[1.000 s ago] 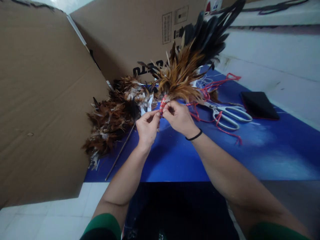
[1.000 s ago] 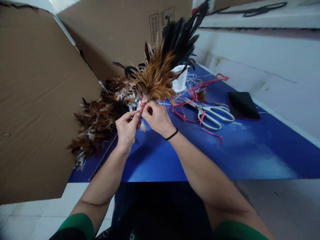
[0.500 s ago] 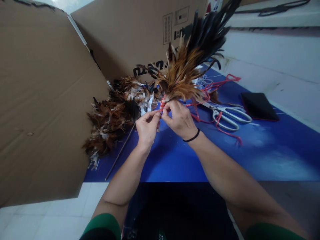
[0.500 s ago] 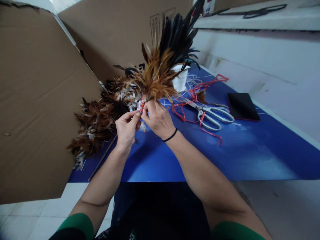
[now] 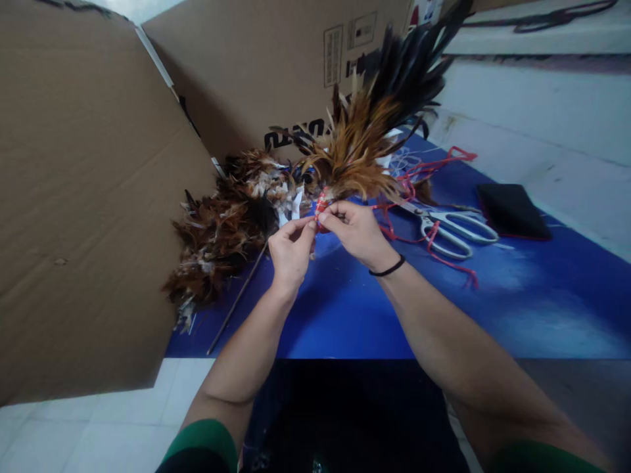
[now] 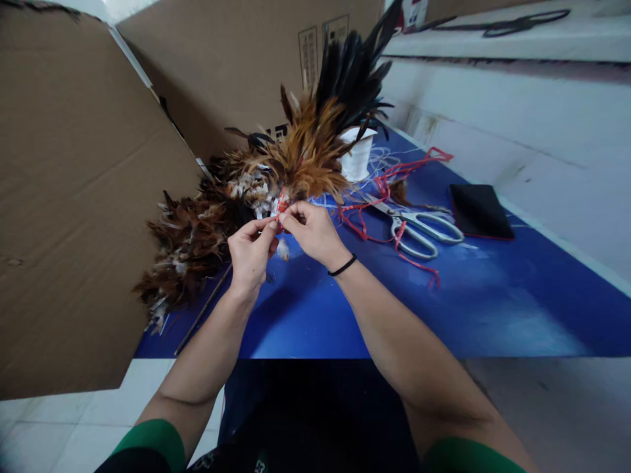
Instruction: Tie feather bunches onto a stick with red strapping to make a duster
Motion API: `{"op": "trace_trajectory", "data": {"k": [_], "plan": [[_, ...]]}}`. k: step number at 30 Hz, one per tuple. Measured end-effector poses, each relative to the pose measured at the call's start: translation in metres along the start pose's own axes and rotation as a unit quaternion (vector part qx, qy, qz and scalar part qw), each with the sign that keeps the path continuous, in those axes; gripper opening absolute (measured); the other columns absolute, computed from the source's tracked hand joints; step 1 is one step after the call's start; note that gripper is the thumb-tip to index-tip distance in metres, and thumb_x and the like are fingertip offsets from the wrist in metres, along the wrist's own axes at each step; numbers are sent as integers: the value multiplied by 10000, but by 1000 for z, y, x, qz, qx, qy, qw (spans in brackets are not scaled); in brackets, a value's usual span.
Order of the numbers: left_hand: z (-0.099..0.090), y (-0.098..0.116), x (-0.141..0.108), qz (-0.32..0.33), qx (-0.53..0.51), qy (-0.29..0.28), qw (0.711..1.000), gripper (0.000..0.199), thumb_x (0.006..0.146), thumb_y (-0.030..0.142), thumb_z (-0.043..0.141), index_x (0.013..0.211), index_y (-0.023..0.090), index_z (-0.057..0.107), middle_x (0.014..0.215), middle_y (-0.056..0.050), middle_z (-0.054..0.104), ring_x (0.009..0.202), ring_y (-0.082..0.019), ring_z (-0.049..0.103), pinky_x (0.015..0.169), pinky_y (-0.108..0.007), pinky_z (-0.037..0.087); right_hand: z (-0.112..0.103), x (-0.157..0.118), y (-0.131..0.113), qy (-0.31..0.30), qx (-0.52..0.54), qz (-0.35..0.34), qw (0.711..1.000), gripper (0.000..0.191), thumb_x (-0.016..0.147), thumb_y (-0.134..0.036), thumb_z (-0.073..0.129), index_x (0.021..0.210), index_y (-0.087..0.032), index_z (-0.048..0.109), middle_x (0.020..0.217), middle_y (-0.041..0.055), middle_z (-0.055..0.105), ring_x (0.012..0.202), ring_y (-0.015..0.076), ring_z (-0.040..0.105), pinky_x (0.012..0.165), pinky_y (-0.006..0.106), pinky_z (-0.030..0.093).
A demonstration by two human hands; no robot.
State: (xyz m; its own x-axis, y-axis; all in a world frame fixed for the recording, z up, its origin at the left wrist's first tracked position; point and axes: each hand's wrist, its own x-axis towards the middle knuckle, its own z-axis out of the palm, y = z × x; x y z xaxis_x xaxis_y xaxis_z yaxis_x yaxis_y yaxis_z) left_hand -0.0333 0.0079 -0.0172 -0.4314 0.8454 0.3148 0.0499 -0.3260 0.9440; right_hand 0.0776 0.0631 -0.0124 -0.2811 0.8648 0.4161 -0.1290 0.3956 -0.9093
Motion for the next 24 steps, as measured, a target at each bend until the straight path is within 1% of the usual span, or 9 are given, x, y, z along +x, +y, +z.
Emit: {"op": "trace_trajectory", "data": {"k": [4, 8, 10, 13, 16, 18, 20, 21, 24], "plan": [[1, 1, 0, 0, -18, -8, 1000, 212, 748, 329, 699, 838, 138, 716, 512, 45, 537, 422, -43, 432, 407, -173, 319, 1, 0, -1, -18, 78, 54, 995, 231, 731, -372, 677, 666, -166, 595, 649, -2, 608, 644, 117, 572, 670, 280, 492], [0, 1, 0, -5, -22, -15, 1000, 211, 752, 331, 696, 847, 144, 718, 517, 43, 542, 416, -42, 431, 396, -171, 306, -2, 2, -2, -55, 97, 77, 991, 276, 747, -391, 662, 622, -162, 573, 618, 7, 581, 608, 114, 542, 640, 288, 467], [0, 1, 0, -7, -21, -14, 1000, 216, 748, 337, 699, 844, 145, 719, 516, 42, 540, 417, -41, 428, 394, -170, 305, -5, 3, -3, -72, 72, 67, 993, 273, 765, -387, 638, 625, -162, 568, 626, 13, 585, 615, 119, 544, 653, 297, 464], [1, 2, -1, -16, -22, -11, 1000, 229, 733, 347, 709, 834, 141, 717, 547, 29, 569, 421, -37, 427, 390, -168, 303, -11, 4, -4, -67, -44, 11, 997, 215, 792, -342, 582, 672, -164, 582, 649, 16, 602, 620, 124, 541, 642, 289, 444], [2, 4, -1, -28, -31, -5, 999, 228, 721, 340, 713, 823, 136, 712, 580, 19, 597, 405, -29, 415, 374, -167, 288, -17, 4, -5, -22, -192, -66, 979, 129, 791, -271, 550, 712, -174, 583, 664, 12, 610, 615, 127, 527, 632, 282, 417], [3, 6, -1, -29, -41, 6, 999, 209, 714, 320, 712, 806, 132, 707, 578, 19, 597, 396, -26, 409, 367, -165, 282, -21, 4, -6, 28, -249, -105, 962, 83, 775, -223, 543, 709, -183, 573, 672, 16, 613, 629, 134, 529, 653, 288, 415], [3, 7, 0, -31, -52, 14, 998, 189, 705, 300, 713, 782, 128, 701, 573, 18, 596, 390, -25, 404, 361, -165, 276, -24, 5, -7, 59, -257, -115, 958, 88, 769, -209, 540, 688, -185, 563, 672, 22, 616, 644, 142, 541, 668, 295, 420], [4, 8, 0, -34, -57, 16, 998, 184, 701, 294, 714, 774, 127, 699, 573, 16, 598, 388, -25, 403, 358, -165, 272, -25, 5, -7, 58, -245, -109, 962, 94, 769, -215, 543, 684, -184, 568, 676, 25, 621, 651, 145, 550, 668, 296, 424], [4, 10, -1, -41, -64, 12, 997, 182, 688, 288, 722, 770, 128, 700, 581, 13, 607, 386, -25, 404, 354, -165, 264, -22, 4, -8, 20, -176, -60, 982, 101, 757, -250, 573, 711, -169, 610, 688, 24, 639, 649, 143, 571, 651, 289, 434]]}}
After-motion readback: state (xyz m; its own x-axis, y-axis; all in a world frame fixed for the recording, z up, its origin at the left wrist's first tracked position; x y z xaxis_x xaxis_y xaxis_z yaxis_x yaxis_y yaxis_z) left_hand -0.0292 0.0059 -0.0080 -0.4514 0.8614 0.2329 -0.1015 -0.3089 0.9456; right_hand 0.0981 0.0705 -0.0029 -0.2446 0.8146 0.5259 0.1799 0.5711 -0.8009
